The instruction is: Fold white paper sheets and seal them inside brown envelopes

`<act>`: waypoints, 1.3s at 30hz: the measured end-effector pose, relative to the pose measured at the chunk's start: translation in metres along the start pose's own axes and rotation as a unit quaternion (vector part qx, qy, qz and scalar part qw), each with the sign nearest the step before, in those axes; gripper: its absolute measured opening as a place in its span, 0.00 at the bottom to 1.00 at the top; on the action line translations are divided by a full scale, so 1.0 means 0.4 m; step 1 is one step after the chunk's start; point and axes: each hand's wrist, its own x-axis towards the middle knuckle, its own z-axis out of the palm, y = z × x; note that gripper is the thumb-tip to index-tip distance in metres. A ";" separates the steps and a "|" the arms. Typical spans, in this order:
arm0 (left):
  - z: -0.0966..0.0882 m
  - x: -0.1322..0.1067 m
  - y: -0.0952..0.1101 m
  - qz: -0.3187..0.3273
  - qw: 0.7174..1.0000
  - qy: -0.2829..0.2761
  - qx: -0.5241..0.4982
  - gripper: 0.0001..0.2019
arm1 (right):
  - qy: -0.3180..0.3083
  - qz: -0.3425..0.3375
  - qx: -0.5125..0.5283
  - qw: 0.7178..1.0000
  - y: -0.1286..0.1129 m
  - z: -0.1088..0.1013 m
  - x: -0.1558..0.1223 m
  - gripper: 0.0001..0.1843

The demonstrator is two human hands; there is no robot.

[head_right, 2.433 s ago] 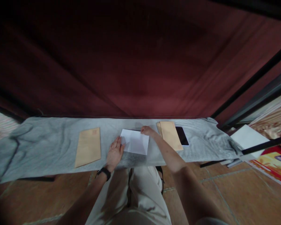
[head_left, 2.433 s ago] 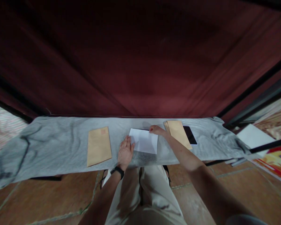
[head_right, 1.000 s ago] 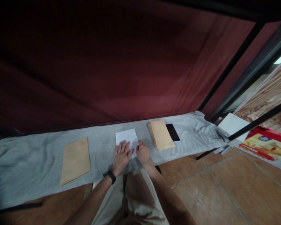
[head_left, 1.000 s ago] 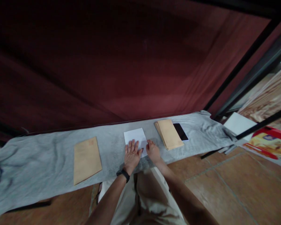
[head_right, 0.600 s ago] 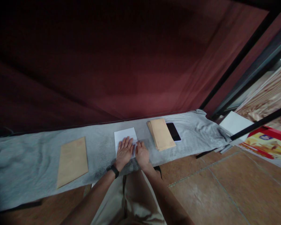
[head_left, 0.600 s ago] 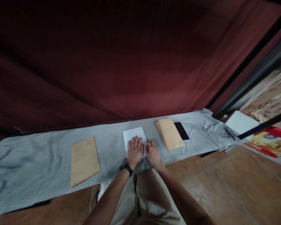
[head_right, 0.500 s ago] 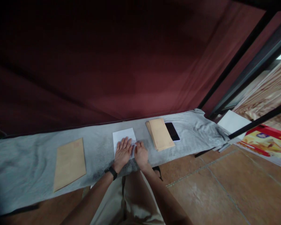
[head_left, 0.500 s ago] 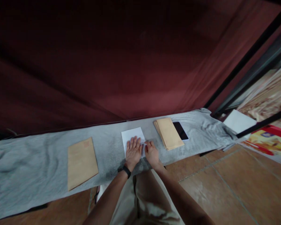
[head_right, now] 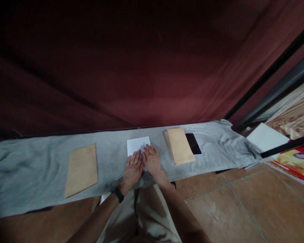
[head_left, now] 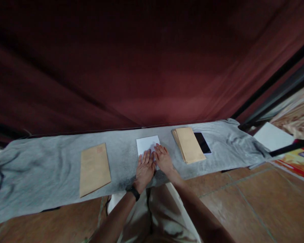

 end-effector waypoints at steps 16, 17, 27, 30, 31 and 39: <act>0.045 0.163 -0.096 -0.090 0.995 0.030 -0.034 0.29 | -0.031 -0.021 -0.080 0.996 0.039 0.033 -0.026 0.28; 0.043 0.165 -0.107 -0.099 0.994 0.033 -0.033 0.30 | -0.032 -0.020 -0.082 0.996 0.039 0.032 -0.026 0.28; -0.005 0.041 -0.073 -0.082 0.996 0.015 -0.039 0.30 | -0.027 -0.019 -0.073 0.997 0.043 0.038 -0.033 0.29; -0.021 -0.030 -0.029 0.012 0.999 0.006 -0.047 0.27 | -0.027 -0.013 -0.063 0.998 0.048 0.036 -0.032 0.29; -0.026 -0.046 -0.020 0.023 0.999 0.003 -0.045 0.27 | -0.028 -0.010 -0.059 0.998 0.046 0.035 -0.028 0.28; -0.036 -0.050 -0.013 0.038 0.999 -0.008 -0.036 0.25 | -0.073 -0.080 -0.016 0.994 -0.058 0.070 0.101 0.28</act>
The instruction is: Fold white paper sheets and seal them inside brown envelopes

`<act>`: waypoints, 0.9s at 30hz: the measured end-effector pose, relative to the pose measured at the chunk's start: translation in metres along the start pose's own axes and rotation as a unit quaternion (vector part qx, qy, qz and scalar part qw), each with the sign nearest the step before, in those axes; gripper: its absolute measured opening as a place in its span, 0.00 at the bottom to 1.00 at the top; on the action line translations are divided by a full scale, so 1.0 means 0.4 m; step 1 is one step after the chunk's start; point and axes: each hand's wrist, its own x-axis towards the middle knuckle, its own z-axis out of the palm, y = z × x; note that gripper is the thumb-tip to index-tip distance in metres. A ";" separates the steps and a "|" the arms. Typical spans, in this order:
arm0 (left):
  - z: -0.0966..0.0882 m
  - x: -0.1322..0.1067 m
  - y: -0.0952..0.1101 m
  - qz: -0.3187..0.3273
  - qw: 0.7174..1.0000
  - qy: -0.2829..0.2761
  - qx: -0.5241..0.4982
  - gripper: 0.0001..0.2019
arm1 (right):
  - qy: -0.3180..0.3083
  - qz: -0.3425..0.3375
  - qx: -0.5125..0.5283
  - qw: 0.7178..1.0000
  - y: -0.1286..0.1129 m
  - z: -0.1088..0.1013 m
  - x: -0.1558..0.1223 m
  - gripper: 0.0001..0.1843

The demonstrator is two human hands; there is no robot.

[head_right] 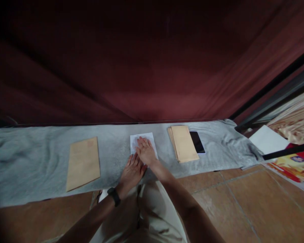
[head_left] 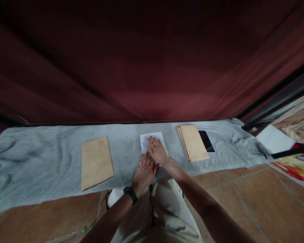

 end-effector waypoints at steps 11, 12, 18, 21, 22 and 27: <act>0.009 0.000 0.000 -0.011 1.000 0.002 0.004 0.26 | -0.005 -0.001 -0.044 0.999 0.076 0.023 0.051 0.28; 0.010 -0.001 -0.001 -0.012 1.000 0.006 0.006 0.27 | 0.002 0.008 -0.052 0.999 0.090 0.020 0.047 0.28; 0.013 -0.005 -0.004 -0.001 0.999 0.015 0.042 0.27 | 0.029 0.032 -0.108 0.993 0.145 0.008 0.022 0.31; 0.014 -0.005 -0.004 -0.004 0.999 0.010 0.049 0.27 | 0.036 0.038 -0.119 0.992 0.159 0.000 0.014 0.31; 0.015 -0.005 -0.004 -0.005 0.999 0.008 0.049 0.27 | 0.037 0.043 -0.119 0.991 0.162 -0.004 0.011 0.30; 0.015 -0.005 -0.004 -0.005 0.999 0.005 0.046 0.27 | 0.045 0.093 -0.109 0.989 0.149 -0.025 -0.043 0.30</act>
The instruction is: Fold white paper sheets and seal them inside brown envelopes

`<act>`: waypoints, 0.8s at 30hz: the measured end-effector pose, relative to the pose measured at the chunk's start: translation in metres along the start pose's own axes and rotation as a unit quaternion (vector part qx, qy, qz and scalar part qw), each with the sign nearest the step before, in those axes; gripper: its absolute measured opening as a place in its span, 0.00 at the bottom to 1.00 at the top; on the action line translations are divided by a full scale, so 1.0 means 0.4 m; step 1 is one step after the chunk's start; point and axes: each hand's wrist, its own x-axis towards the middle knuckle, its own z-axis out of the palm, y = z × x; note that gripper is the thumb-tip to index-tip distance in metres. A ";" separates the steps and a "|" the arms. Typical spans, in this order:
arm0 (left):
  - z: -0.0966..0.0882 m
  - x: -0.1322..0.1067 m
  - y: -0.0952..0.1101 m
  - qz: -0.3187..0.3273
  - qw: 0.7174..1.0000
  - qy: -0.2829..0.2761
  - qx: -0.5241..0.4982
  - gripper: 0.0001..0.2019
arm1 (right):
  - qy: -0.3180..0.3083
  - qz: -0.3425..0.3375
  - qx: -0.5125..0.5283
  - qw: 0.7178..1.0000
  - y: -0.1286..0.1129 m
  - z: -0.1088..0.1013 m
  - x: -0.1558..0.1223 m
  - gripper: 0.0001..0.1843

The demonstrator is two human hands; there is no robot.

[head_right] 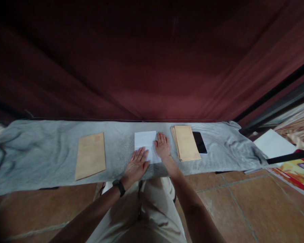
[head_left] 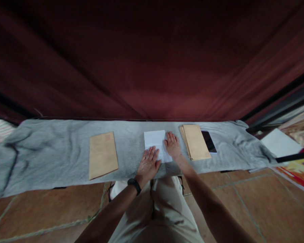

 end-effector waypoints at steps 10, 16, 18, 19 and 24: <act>-0.002 0.000 0.000 0.008 1.000 -0.003 0.004 0.29 | -0.033 -0.106 0.052 0.992 -0.034 -0.027 -0.206 0.28; 0.000 -0.013 0.007 -0.036 0.999 0.009 0.010 0.31 | -0.005 -0.074 0.037 0.997 -0.022 -0.030 -0.231 0.30; 0.001 -0.026 0.007 -0.058 0.998 0.018 0.012 0.33 | 0.001 -0.071 0.033 0.997 -0.022 -0.028 -0.237 0.30; 0.001 -0.034 0.005 -0.067 0.997 0.021 0.013 0.33 | 0.003 -0.070 0.032 0.997 -0.023 -0.027 -0.240 0.29; -0.002 -0.082 -0.022 -0.071 0.997 0.015 0.014 0.35 | 0.011 -0.062 0.032 0.997 -0.027 -0.025 -0.242 0.30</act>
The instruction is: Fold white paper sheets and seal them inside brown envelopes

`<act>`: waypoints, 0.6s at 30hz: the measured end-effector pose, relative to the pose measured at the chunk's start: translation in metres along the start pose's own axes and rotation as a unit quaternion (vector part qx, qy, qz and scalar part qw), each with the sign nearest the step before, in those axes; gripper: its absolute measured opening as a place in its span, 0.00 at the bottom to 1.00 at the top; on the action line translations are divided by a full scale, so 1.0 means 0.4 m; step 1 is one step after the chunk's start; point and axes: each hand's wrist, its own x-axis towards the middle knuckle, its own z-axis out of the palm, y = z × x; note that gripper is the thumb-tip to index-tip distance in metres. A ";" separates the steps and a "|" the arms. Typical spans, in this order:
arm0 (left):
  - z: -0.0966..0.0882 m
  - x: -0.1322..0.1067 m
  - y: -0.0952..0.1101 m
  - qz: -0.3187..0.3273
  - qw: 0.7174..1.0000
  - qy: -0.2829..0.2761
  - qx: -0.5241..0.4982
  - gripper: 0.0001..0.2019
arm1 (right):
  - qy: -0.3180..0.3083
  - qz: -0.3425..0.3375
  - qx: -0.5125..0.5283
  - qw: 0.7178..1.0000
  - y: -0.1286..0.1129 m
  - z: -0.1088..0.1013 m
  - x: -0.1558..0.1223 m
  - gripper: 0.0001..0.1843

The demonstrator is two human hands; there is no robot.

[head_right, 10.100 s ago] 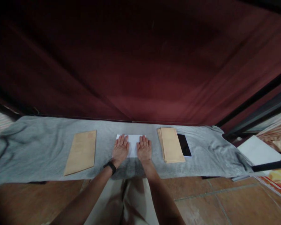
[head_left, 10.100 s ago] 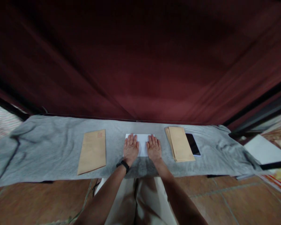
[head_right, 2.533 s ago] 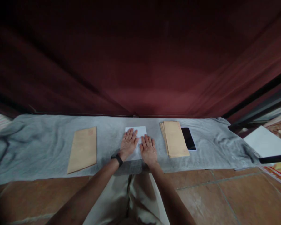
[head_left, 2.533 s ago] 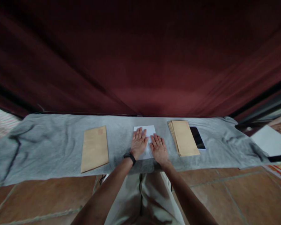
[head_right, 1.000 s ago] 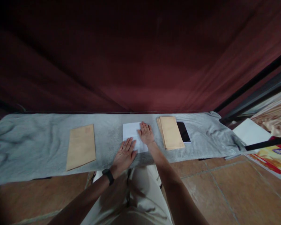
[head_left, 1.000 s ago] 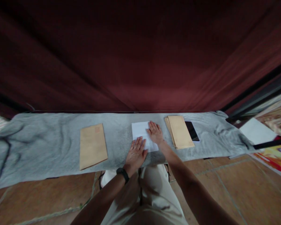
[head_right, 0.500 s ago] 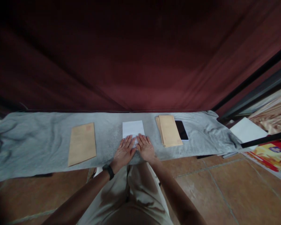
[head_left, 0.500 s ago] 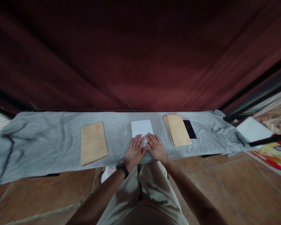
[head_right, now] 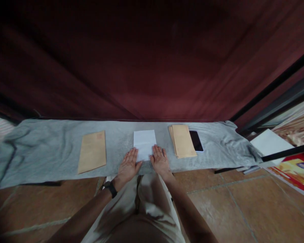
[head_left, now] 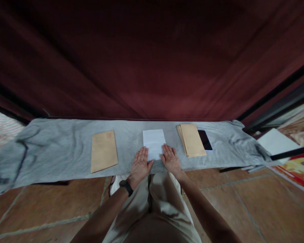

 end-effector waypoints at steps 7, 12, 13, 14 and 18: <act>0.002 -0.011 -0.001 -0.018 1.000 0.017 -0.003 0.33 | -0.003 0.015 -0.001 1.000 -0.008 -0.010 0.004 0.29; -0.008 0.096 0.071 0.032 0.999 0.004 -0.031 0.29 | -0.010 0.020 0.006 1.000 -0.011 -0.013 0.006 0.29; -0.007 0.121 0.084 0.041 0.999 -0.008 -0.032 0.29 | -0.011 0.021 0.007 1.000 -0.011 -0.012 0.007 0.29; -0.003 0.144 0.094 0.048 0.998 -0.022 -0.030 0.28 | -0.011 0.022 0.008 1.000 -0.012 -0.012 0.007 0.29; 0.021 0.188 0.100 0.058 0.996 -0.060 -0.006 0.28 | -0.002 0.022 0.010 1.000 -0.014 -0.008 0.008 0.28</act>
